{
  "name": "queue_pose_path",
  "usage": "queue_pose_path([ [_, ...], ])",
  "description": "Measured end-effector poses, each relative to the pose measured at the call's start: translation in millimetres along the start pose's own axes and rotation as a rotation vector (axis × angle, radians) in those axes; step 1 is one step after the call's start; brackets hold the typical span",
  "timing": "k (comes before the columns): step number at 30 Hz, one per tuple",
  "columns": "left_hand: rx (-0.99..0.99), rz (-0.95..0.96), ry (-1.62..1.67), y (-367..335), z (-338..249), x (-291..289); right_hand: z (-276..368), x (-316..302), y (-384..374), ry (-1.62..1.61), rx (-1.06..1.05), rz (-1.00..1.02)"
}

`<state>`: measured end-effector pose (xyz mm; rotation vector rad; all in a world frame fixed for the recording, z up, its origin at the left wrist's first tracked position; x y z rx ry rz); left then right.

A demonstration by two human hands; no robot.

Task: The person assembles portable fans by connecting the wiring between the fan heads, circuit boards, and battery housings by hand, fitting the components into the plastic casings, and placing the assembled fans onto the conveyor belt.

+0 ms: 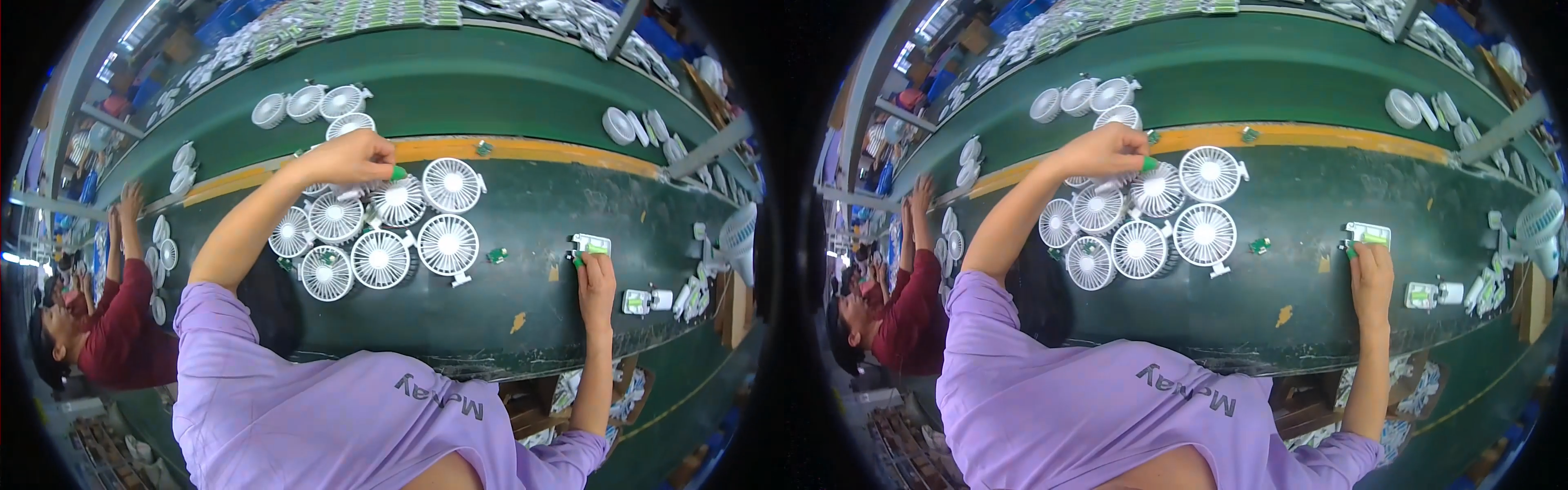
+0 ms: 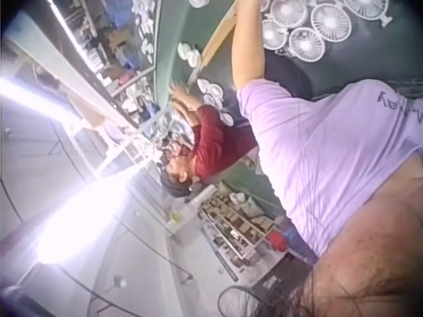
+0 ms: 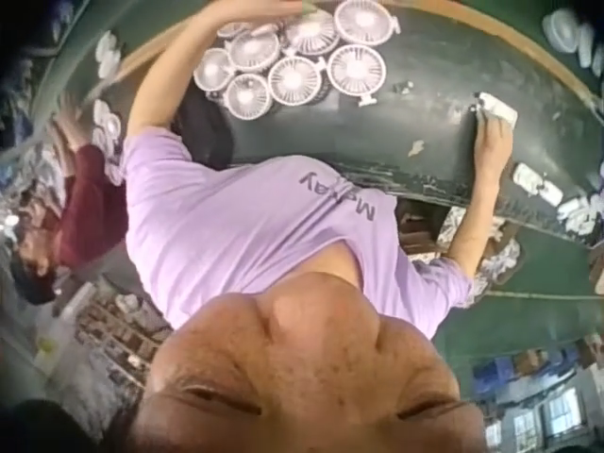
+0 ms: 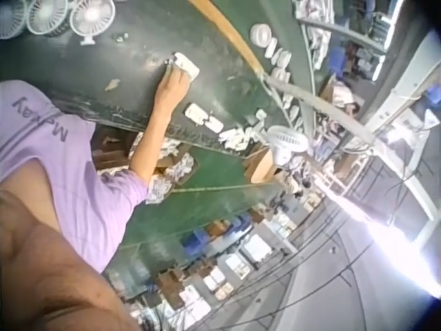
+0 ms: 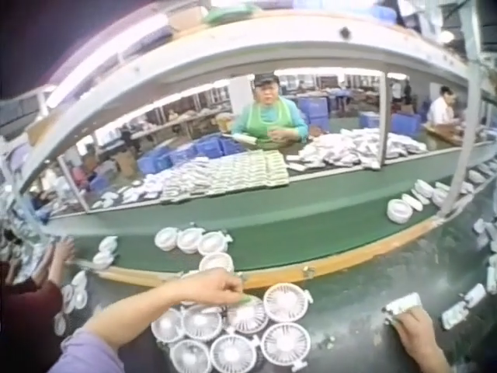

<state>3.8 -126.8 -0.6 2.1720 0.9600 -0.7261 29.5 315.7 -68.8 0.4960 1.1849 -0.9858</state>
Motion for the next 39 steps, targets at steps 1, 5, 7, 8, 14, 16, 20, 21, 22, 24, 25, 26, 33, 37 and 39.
queue_pose_path([
  [1, 0.012, -0.048, -0.06, 4.3, -1.1, -0.2, 4.4, 0.4, -4.9, -0.007, -0.021, -0.043],
  [5, 0.065, -0.413, -0.094, -4.2, 23.5, -11.7, 20.5, -3.9, -25.1, -0.015, -0.08, -0.099],
  [7, -0.035, -0.555, -0.283, -21.7, 50.2, -26.8, 26.0, 0.0, -36.4, -0.07, -0.086, -0.125],
  [8, -0.102, -0.634, -0.383, -31.7, 60.7, -32.5, 26.8, 1.2, -41.1, -0.095, -0.07, -0.083],
  [14, -0.621, -0.497, -0.518, -94.7, 107.1, -45.1, 46.3, 15.1, -51.9, -0.012, -0.226, 0.138],
  [16, -0.609, -0.386, -0.52, -106.7, 103.9, -50.8, 45.9, 9.7, -46.0, 0.008, -0.297, 0.143],
  [20, -0.56, -0.386, -0.408, -104.2, 122.2, -44.4, 11.3, 20.7, -50.4, 0.14, -0.109, 0.073],
  [21, -0.54, -0.423, -0.361, -101.3, 125.8, -41.2, -0.7, 25.1, -56.2, 0.158, -0.004, 0.073],
  [22, -0.492, -0.446, -0.313, -104.1, 117.1, -37.3, -3.5, 25.1, -59.0, 0.212, 0.014, 0.086],
  [24, -0.449, -0.347, -0.2, -106.9, 102.1, -37.5, -4.4, 26.7, -62.4, 0.216, 0.002, 0.069],
  [25, -0.397, -0.242, -0.091, -110.1, 90.0, -34.8, -6.9, 25.6, -58.5, 0.224, -0.001, 0.05],
  [26, -0.378, -0.238, -0.1, -108.9, 85.4, -32.4, -6.4, 24.4, -55.7, 0.231, 0.016, 0.039],
  [33, -0.004, -0.678, 0.206, -52.7, 43.7, -39.2, 16.5, 20.0, -53.1, 0.121, -0.028, -0.009],
  [37, 0.128, -0.646, 0.38, -53.1, -1.8, -45.5, 10.4, 18.6, -50.5, 0.011, -0.038, -0.168],
  [39, 0.173, -0.583, 0.589, -62.1, -18.4, -39.6, 9.0, 19.1, -45.2, -0.12, 0.047, -0.174],
])
Point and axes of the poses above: each hand's wrist, its own y-axis away from the middle knuckle, its own x-axis out of the palm, z = x × y, the point moved 3 cm from there along -y, towards the middle knuckle, and after that the axes turned 12 degrees about z, right-handed, at the moved point
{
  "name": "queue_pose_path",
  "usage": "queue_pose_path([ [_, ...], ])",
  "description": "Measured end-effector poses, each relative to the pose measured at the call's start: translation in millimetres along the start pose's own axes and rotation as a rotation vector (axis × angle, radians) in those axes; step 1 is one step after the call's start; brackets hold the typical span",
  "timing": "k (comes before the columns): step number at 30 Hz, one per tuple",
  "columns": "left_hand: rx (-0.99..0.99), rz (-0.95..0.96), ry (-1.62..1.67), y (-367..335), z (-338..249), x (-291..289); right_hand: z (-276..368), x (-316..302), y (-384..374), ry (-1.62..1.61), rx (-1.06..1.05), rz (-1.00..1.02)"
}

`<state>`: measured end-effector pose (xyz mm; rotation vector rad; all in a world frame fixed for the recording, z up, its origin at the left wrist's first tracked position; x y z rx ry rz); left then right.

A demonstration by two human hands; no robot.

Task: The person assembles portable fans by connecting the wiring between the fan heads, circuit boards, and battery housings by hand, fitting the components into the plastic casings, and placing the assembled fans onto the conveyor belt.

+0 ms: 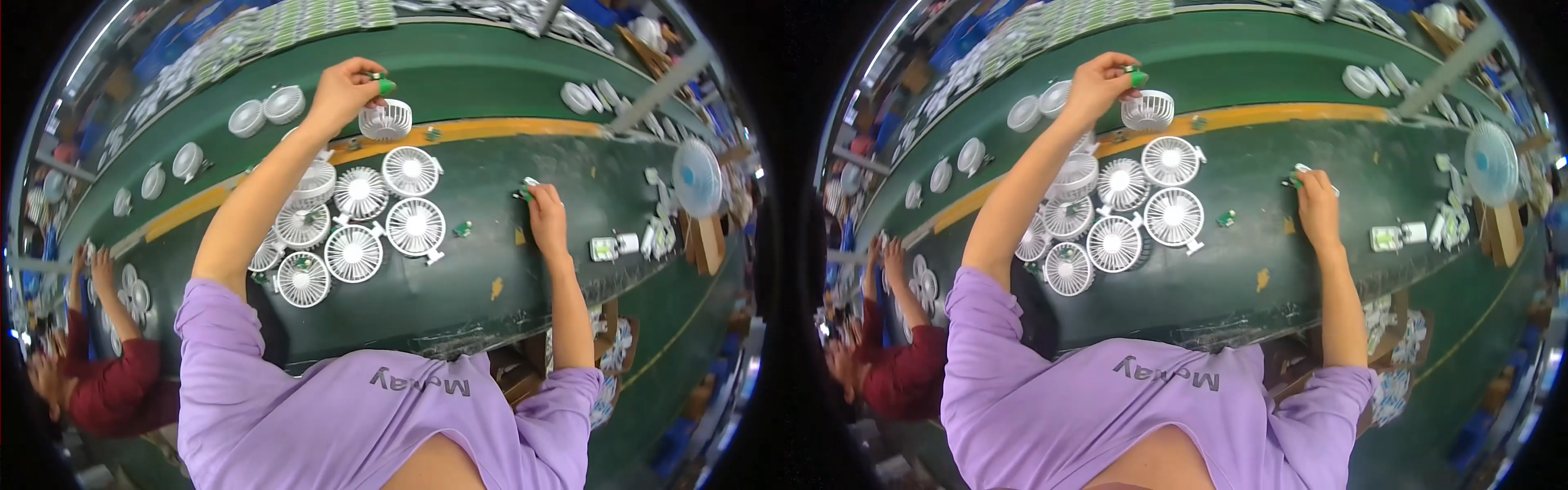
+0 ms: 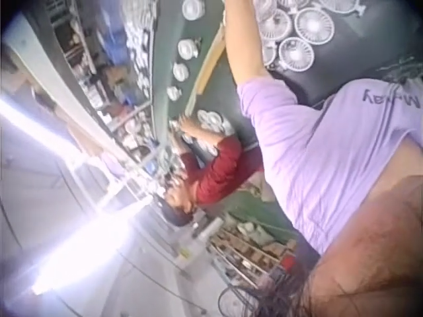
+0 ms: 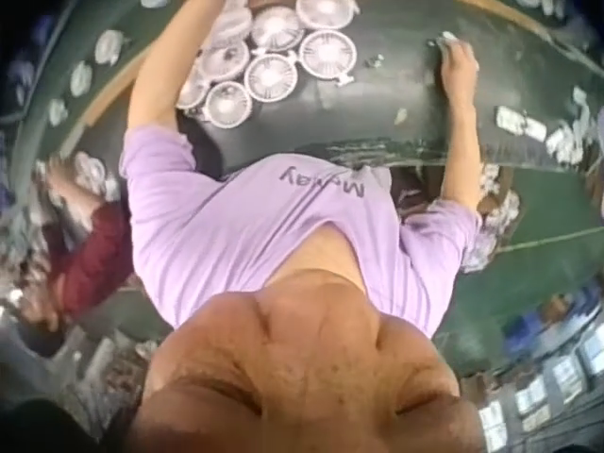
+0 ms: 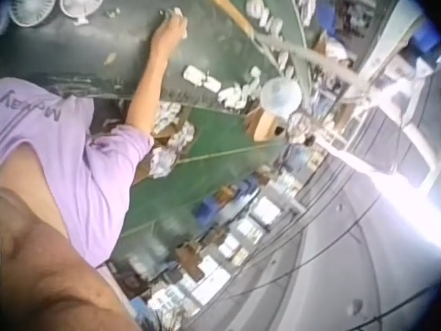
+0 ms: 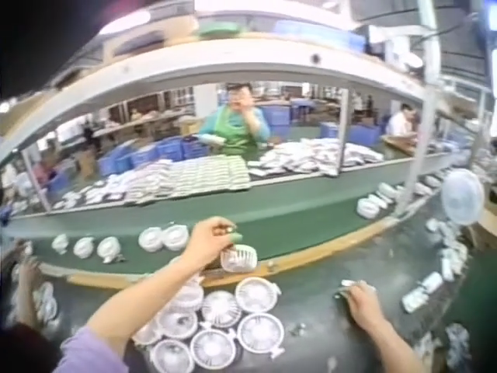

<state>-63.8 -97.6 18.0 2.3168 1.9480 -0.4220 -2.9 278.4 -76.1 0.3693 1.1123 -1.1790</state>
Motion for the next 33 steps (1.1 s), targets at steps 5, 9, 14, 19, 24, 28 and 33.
queue_pose_path([
  [5, 0.062, 0.072, 0.243, -0.7, -25.6, 36.1, 18.3, -7.8, 12.0, -0.004, -0.057, 0.109],
  [9, 0.069, 0.14, 0.216, 4.3, -44.8, 64.3, 19.7, -5.5, 8.5, 0.182, -0.156, 0.215],
  [14, 0.126, 0.238, 0.32, 19.6, -49.3, 84.8, 24.4, 6.9, -0.2, 0.284, -0.168, 0.185],
  [19, 0.075, 0.319, 0.314, 32.3, -55.4, 104.3, 19.0, 5.0, 12.7, 0.159, -0.085, -0.013],
  [24, 0.02, 0.399, 0.356, 45.3, -56.0, 118.7, 14.0, -7.3, 12.4, -0.68, 0.318, -0.131],
  [28, 0.003, 0.444, 0.296, 50.8, -56.0, 130.3, 36.7, -32.2, 6.3, -1.187, 0.29, -0.179],
  [33, -0.01, 0.505, 0.306, 61.8, -60.7, 136.3, 104.5, -56.5, -2.6, -1.096, 0.139, -0.011],
])
Point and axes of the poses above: each hand's wrist, its own y-axis away from the middle knuckle, its own x-axis out of the palm, z = x × y, the point moved 3 cm from there along -y, towards the middle knuckle, and after that the axes turned 12 degrees about z, right-handed, at the moved point
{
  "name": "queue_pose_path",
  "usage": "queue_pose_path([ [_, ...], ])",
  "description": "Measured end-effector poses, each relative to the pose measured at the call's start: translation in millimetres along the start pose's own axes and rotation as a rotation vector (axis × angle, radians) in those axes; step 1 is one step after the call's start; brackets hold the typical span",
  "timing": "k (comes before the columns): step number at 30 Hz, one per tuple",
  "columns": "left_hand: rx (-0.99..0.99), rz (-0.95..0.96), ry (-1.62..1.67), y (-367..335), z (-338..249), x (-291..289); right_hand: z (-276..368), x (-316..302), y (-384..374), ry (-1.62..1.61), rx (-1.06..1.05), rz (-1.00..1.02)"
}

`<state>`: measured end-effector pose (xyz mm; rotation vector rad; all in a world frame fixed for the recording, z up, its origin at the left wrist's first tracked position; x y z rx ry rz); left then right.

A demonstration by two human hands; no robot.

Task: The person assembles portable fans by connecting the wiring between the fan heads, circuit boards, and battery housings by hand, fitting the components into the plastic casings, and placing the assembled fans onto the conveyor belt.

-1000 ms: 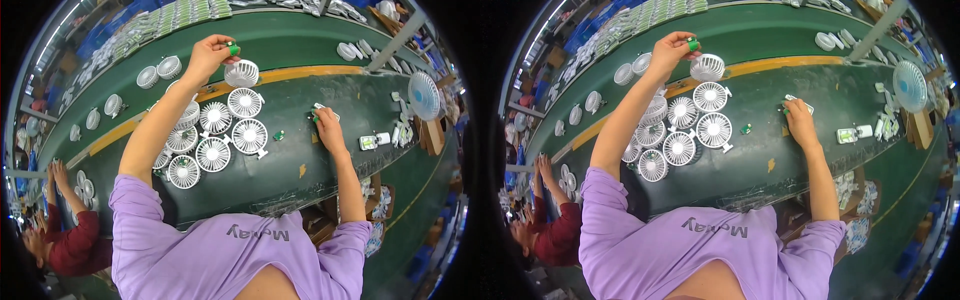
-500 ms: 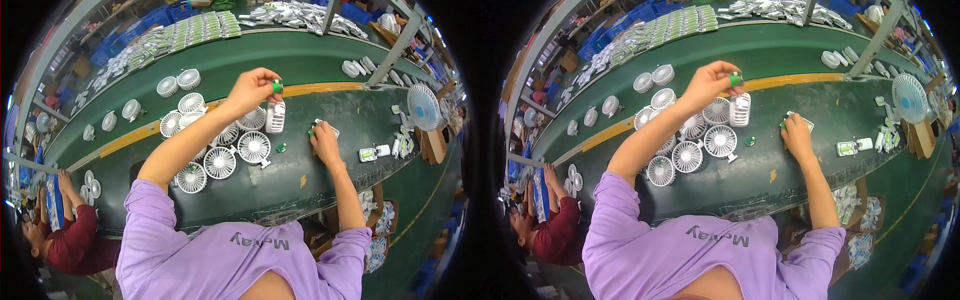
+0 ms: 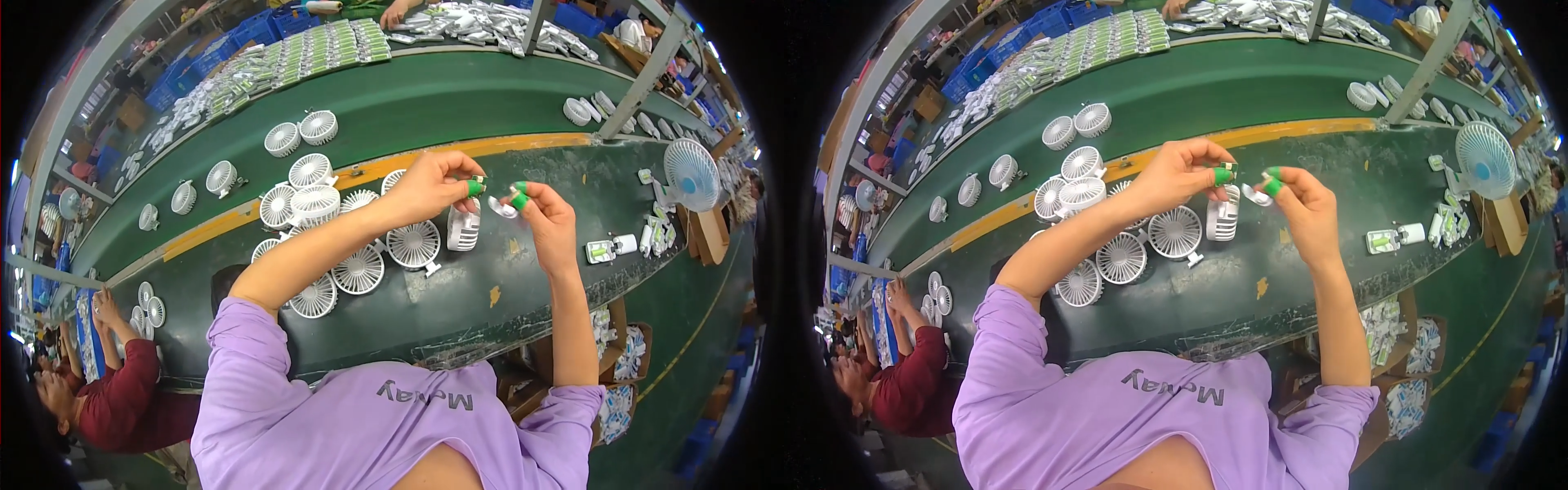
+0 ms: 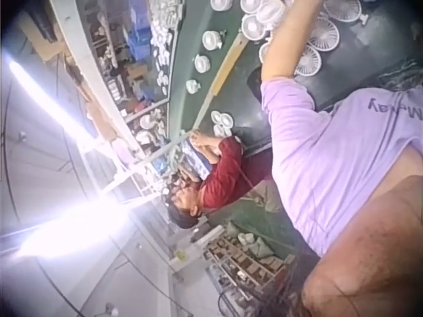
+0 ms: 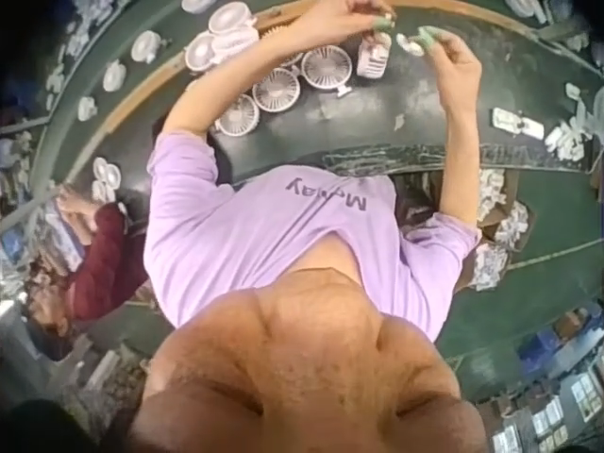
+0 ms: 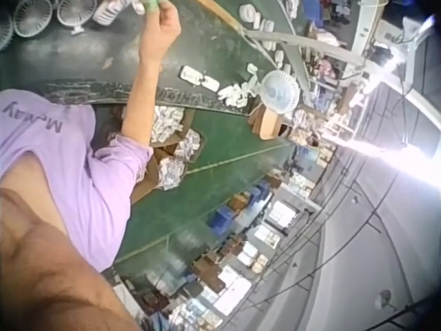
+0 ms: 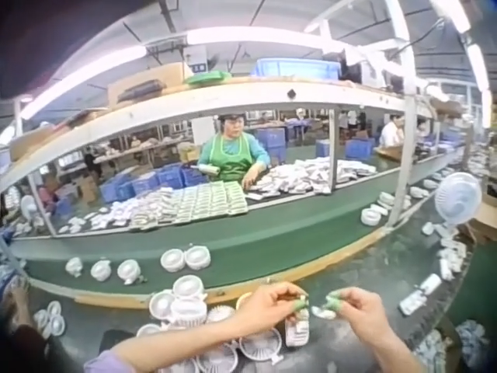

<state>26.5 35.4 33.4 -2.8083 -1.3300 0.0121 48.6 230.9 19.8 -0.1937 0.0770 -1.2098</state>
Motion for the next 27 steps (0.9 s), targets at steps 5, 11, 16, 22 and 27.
queue_pose_path([
  [5, -0.011, 0.016, 0.03, 4.8, -3.1, 7.4, 12.2, 8.5, 2.6, 0.251, -0.019, 0.045],
  [11, 0.029, 0.071, 0.027, 10.6, -6.3, 15.5, 19.8, 9.9, 4.9, 0.422, -0.049, 0.111],
  [16, 0.025, 0.125, 0.069, 15.7, -7.2, 16.4, 24.9, 4.8, 2.9, 0.348, 0.089, 0.239],
  [22, -0.009, 0.157, 0.099, 21.3, -1.6, 14.8, 50.3, 12.3, 1.8, 0.711, 0.026, 0.327],
  [27, 0.032, 0.155, 0.067, 26.3, -5.6, 18.2, 53.3, 15.5, 3.3, 0.837, -0.12, 0.288],
])
Point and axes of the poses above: each hand's wrist, its own y-axis away from the middle knuckle, its own x-axis out of the palm, z = x × y, the point moved 3 cm from there along -y, towards the middle knuckle, and after that the axes turned 12 degrees about z, right-handed, at the moved point
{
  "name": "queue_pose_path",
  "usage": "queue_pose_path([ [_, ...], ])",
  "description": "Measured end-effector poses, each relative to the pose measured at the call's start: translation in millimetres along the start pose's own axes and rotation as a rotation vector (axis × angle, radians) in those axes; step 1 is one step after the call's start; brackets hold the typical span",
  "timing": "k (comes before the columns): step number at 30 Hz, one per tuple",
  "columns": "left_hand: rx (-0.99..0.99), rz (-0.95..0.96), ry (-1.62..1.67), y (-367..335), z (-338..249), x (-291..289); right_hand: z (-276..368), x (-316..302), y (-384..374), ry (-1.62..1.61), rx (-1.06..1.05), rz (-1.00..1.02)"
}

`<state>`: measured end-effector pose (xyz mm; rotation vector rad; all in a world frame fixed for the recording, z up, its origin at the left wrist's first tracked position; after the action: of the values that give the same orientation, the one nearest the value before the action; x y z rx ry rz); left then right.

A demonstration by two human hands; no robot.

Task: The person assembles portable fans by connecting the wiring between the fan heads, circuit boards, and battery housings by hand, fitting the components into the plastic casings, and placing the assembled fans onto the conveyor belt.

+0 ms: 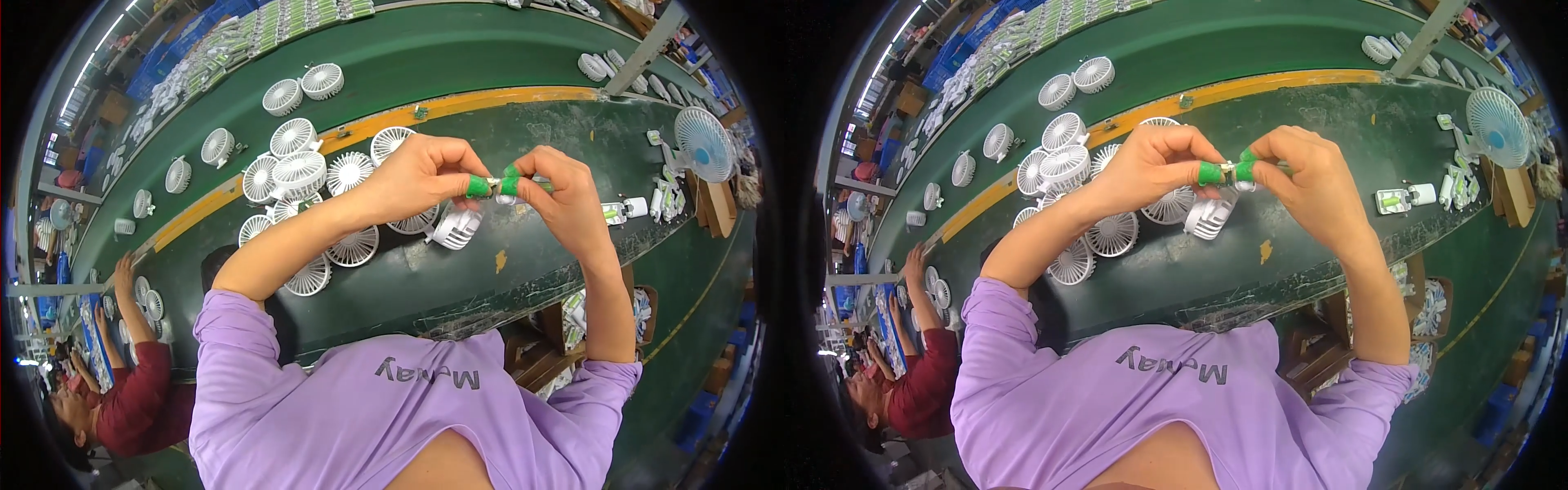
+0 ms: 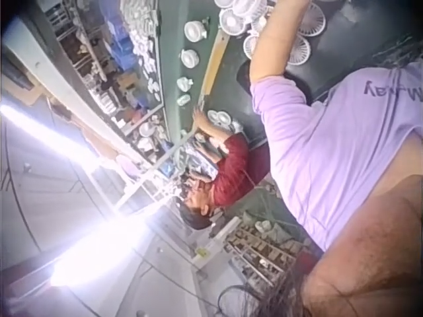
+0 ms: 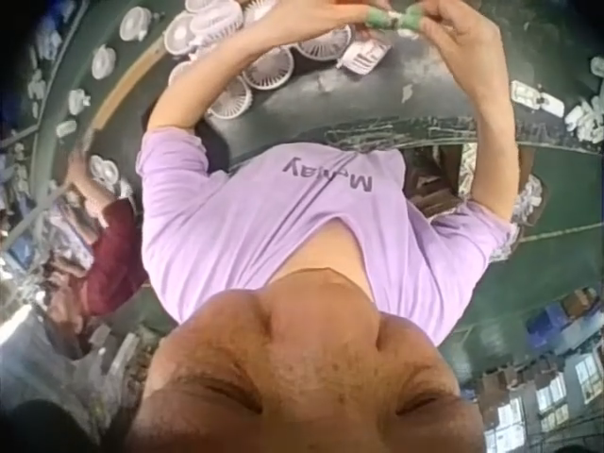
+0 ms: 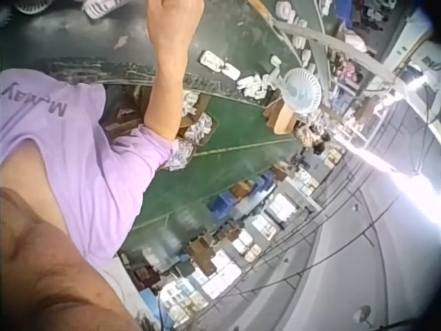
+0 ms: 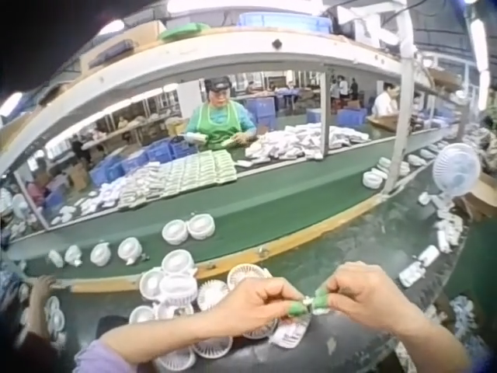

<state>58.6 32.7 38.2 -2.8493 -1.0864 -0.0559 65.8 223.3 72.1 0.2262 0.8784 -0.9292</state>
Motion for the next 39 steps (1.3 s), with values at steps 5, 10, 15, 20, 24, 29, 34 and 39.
queue_pose_path([
  [5, -0.019, -0.004, -0.052, 3.2, -2.1, -1.3, -2.1, 3.7, -3.4, -0.149, 0.044, 0.005],
  [10, 0.028, -0.051, -0.259, 4.8, 3.6, -5.9, 12.8, 0.1, -10.1, 0.218, -0.161, 0.026],
  [15, -0.017, -0.028, -0.27, 4.4, 4.0, -8.4, 21.1, -3.2, -14.5, 0.302, -0.153, 0.098],
  [20, 0.066, -0.042, -0.447, 2.2, 5.6, -14.8, 14.4, -1.7, -20.4, 0.285, -0.124, 0.137],
  [24, 0.198, -0.04, -0.472, 2.2, 8.7, -16.4, -4.4, 2.6, -19.1, 0.08, -0.073, 0.114],
  [29, 0.157, 0.002, -0.517, -0.1, 5.3, -14.3, -19.4, 8.7, -13.9, -0.112, 0.002, 0.103],
  [34, 0.099, -0.03, -0.42, -2.7, 8.4, -15.0, -26.0, 12.9, -15.8, -0.21, 0.064, 0.091],
  [39, 0.055, -0.033, -0.407, -7.9, 8.9, -12.2, -24.0, 12.1, -9.5, -0.08, 0.025, 0.066],
])
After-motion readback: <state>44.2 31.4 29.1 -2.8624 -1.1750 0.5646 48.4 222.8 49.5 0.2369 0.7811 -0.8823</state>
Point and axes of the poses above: each hand's wrist, its own y-axis away from the middle knuckle, its own x-axis out of the palm, z = x × y, the point moved 3 cm from there along -y, towards the middle knuckle, and after that the axes turned 12 degrees about z, right-handed, at the moved point
